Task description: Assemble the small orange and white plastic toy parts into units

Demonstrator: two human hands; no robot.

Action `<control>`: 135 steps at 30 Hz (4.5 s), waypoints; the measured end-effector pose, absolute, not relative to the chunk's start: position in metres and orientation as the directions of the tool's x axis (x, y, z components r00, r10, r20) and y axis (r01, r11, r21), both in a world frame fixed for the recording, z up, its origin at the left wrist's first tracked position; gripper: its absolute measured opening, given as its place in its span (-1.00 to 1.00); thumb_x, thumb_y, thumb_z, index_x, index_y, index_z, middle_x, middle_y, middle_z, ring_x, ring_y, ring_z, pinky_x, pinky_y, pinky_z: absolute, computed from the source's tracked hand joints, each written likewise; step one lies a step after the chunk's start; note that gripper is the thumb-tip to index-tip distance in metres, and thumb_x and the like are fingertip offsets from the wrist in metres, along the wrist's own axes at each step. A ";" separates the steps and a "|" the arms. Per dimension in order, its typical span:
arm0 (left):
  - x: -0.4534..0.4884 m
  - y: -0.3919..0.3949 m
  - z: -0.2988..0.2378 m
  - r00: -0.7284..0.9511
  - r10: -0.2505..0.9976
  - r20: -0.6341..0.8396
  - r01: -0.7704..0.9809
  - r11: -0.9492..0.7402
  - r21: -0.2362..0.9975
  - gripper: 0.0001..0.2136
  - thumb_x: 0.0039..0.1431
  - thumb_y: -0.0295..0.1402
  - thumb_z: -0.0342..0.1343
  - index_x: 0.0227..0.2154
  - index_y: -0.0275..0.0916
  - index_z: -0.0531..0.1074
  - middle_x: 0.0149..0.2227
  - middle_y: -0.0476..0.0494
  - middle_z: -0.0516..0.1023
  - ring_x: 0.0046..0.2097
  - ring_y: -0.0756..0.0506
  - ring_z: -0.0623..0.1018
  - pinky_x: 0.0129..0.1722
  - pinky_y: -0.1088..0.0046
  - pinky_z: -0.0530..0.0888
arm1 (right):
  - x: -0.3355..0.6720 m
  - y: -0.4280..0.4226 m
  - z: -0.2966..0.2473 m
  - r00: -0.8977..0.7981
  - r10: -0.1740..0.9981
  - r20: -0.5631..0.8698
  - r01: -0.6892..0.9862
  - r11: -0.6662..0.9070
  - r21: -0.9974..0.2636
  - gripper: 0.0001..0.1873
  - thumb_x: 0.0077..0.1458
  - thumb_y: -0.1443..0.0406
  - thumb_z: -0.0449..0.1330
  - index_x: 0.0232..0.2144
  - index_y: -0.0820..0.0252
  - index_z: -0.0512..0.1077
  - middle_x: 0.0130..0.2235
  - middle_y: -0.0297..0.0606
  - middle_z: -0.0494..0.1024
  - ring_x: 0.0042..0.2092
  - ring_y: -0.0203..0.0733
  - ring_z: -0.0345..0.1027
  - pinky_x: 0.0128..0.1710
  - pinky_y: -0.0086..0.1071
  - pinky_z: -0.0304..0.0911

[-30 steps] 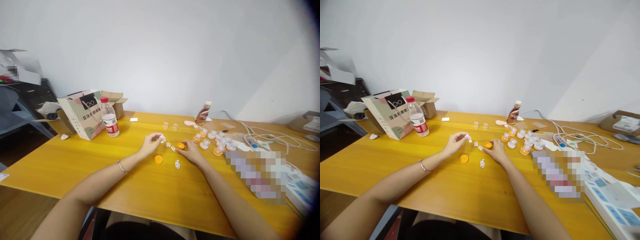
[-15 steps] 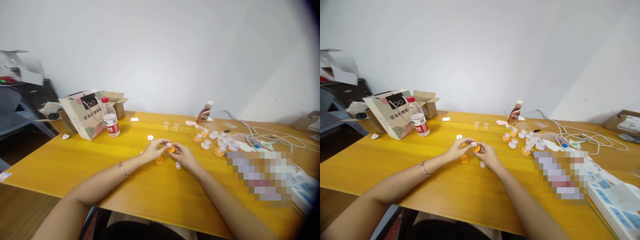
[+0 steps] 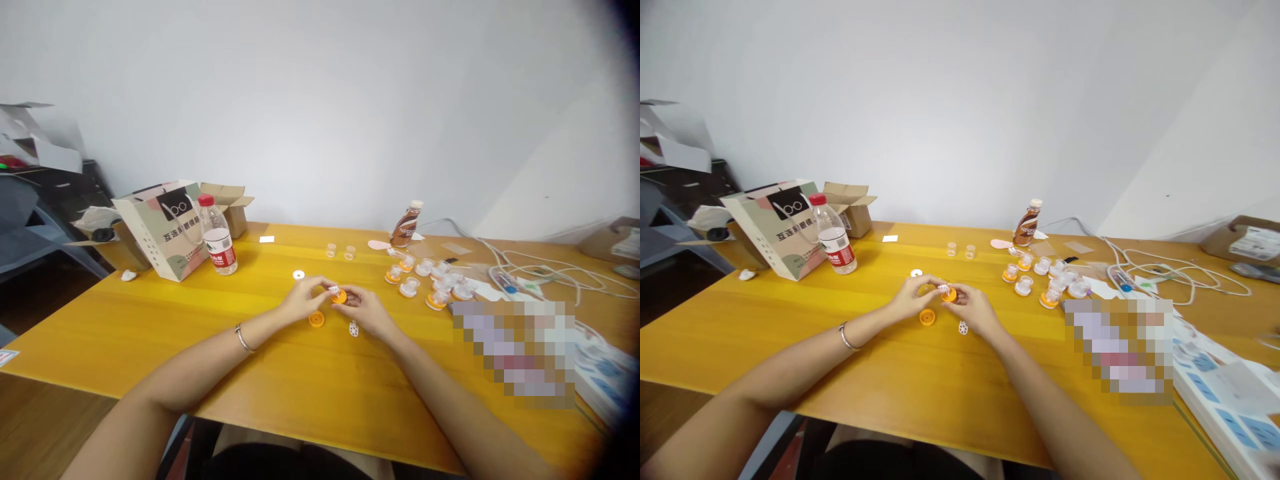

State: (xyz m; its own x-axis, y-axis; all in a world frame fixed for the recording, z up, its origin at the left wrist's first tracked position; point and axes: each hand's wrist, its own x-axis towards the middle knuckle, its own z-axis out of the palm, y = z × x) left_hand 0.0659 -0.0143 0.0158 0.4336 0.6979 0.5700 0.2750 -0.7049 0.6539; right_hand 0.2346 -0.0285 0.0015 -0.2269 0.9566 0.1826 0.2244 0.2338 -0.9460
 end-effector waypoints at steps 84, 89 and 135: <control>0.069 0.008 0.033 0.582 0.659 0.475 0.283 -0.713 0.642 -0.67 0.06 -0.27 0.00 -0.11 -0.27 0.34 -0.23 -0.17 0.47 -0.23 -0.02 0.47 -0.19 0.48 0.37 | 0.232 -0.023 -0.004 -0.046 0.982 0.184 0.144 0.189 -0.971 -0.58 -0.28 0.18 0.23 -0.29 0.22 0.36 -0.46 -0.32 0.49 -0.44 -0.29 0.36 -0.36 -0.40 0.26; 0.058 -0.005 0.041 0.553 0.708 0.438 0.398 -0.687 0.608 -0.71 0.03 -0.25 0.02 -0.20 -0.27 0.39 -0.28 -0.13 0.51 -0.27 -0.01 0.48 -0.23 0.51 0.37 | 0.225 -0.029 -0.008 -0.079 0.961 0.264 0.175 0.274 -0.946 -0.55 -0.25 0.18 0.23 -0.24 0.24 0.35 -0.35 -0.26 0.50 -0.37 -0.28 0.35 -0.30 -0.39 0.24; 0.036 -0.018 0.088 0.790 0.573 0.217 0.433 -0.773 0.464 -0.82 0.06 -0.38 -0.02 -0.30 -0.29 0.42 -0.32 -0.12 0.50 -0.32 0.01 0.45 -0.33 0.55 0.32 | 0.212 -0.052 0.019 -0.361 0.928 0.095 0.080 0.132 -0.988 -0.66 -0.17 0.17 0.19 -0.29 0.20 0.42 -0.52 -0.39 0.36 -0.51 -0.41 0.14 -0.47 -0.47 0.11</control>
